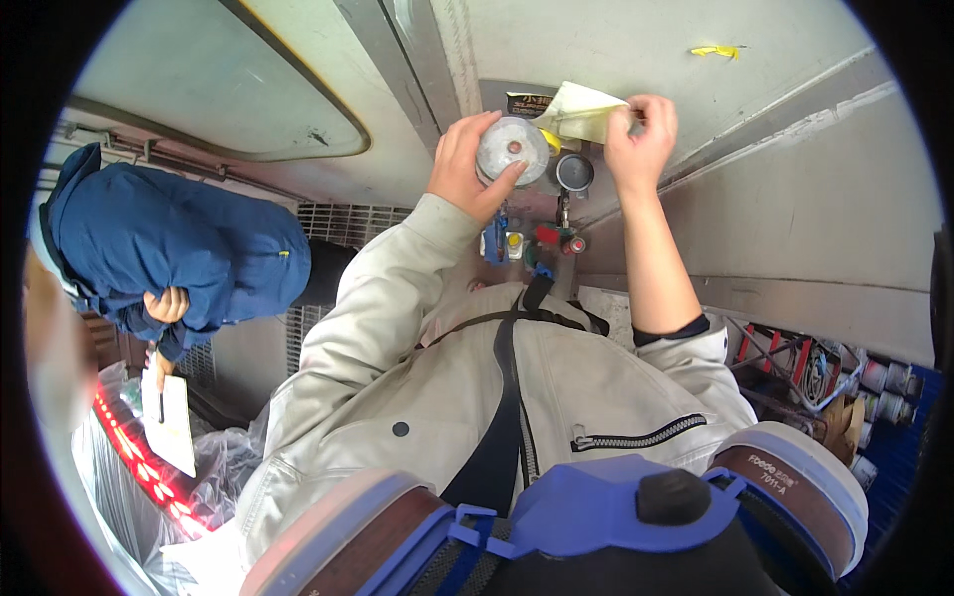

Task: The person applies yellow masking tape to the edges of a plastic sheet covering a car, then picks up a spray gun and sprays the covered surface. The person uses a cloth to wipe the spray gun during the process.

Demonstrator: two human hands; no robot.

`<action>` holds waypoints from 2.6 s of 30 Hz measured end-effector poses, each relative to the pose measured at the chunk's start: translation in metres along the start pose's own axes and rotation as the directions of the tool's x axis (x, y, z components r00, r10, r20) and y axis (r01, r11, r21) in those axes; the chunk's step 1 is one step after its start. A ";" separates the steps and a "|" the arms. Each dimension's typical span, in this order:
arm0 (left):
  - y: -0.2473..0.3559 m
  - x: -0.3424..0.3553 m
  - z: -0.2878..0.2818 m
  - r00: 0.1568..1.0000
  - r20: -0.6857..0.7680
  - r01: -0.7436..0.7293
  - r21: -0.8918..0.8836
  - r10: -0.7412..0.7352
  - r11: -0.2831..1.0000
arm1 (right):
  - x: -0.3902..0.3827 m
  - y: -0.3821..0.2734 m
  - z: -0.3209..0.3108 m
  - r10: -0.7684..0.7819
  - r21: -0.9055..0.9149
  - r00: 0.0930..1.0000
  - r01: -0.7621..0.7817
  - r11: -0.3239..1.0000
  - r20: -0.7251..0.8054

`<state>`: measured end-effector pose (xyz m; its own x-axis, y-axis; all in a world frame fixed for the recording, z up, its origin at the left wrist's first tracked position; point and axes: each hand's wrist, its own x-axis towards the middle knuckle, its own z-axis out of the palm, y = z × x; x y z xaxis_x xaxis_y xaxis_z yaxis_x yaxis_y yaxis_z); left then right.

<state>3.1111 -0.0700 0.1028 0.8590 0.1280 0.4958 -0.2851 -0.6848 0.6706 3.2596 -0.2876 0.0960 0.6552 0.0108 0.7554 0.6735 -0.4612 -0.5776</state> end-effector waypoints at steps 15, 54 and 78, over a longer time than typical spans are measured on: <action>0.066 -0.096 -0.032 0.778 0.128 0.487 -0.742 -0.615 0.461 | -0.128 -0.034 -0.068 0.269 0.522 0.495 -0.852 -0.035 0.826; -0.014 -0.216 -0.115 0.306 -0.124 0.293 -0.931 -0.944 0.217 | -0.260 0.047 0.109 0.477 0.161 0.501 -0.793 0.588 0.722; 0.006 -0.713 0.042 -0.877 -0.011 -0.214 -0.886 -0.480 0.412 | -0.318 -0.245 0.235 -0.761 0.597 -0.284 -0.485 0.639 0.584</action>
<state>2.5146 -0.1955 -0.2702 -0.6214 0.2241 -0.7508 -0.6783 0.3257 0.6587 2.9666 0.0304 -0.0755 -0.4986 0.8657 0.0446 0.3173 0.2301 -0.9200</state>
